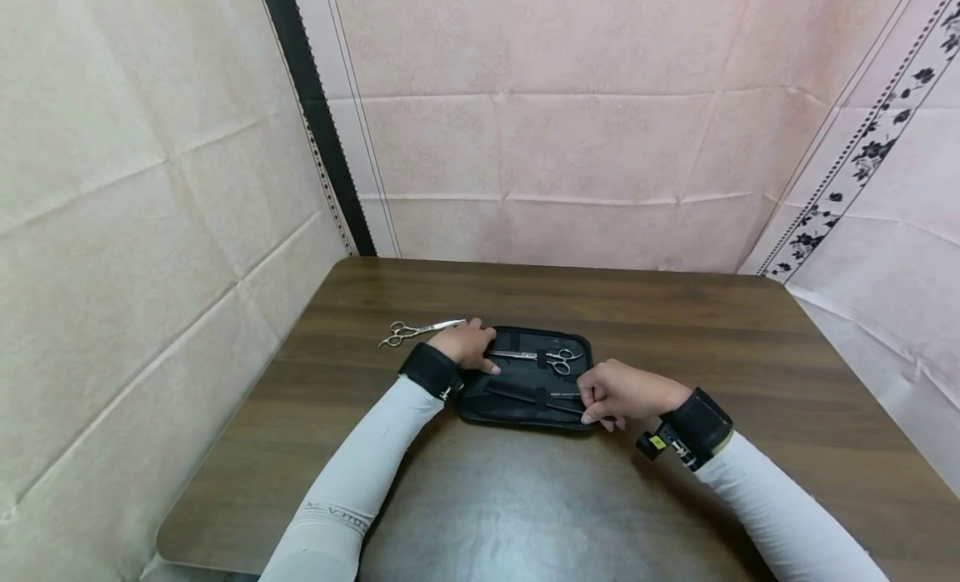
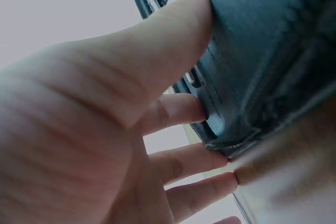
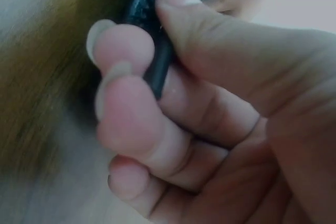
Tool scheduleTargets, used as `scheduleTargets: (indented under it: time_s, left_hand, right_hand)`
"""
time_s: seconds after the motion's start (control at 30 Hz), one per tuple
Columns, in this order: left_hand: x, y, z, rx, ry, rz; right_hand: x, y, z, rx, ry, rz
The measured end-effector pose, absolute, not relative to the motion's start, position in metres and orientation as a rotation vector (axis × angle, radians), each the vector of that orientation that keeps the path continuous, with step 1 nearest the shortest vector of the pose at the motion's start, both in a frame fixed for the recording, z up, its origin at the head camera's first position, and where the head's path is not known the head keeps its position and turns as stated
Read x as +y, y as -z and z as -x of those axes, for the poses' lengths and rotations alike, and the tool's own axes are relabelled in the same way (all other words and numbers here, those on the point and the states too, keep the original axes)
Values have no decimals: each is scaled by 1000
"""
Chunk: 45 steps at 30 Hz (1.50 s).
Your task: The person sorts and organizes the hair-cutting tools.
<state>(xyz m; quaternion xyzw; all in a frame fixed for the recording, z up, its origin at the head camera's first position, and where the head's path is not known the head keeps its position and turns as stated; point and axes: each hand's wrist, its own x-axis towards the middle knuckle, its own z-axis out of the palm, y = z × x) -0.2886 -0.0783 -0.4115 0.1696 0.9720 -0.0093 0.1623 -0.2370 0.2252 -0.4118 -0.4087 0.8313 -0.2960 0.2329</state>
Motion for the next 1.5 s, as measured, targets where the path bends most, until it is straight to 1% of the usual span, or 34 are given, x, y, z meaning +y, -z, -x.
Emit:
scheduleTargets:
  time_s: [0.27, 0.7, 0.97, 1.13, 1.5]
  left_hand:
    - [-79, 414, 289, 2774, 27, -490]
    - [-77, 418, 288, 2759, 8, -498]
    - [-80, 417, 289, 2768, 11, -487]
    - [-79, 415, 288, 2761, -1, -486]
    - [-80, 414, 291, 2766, -12, -490]
  right_hand:
    - [226, 415, 238, 2289, 842, 1139]
    - [233, 407, 228, 2270, 697, 968]
    - [238, 404, 232, 2273, 597, 1040]
    - [237, 407, 232, 2245, 543, 1013]
    - [233, 407, 232, 2222, 540, 1106]
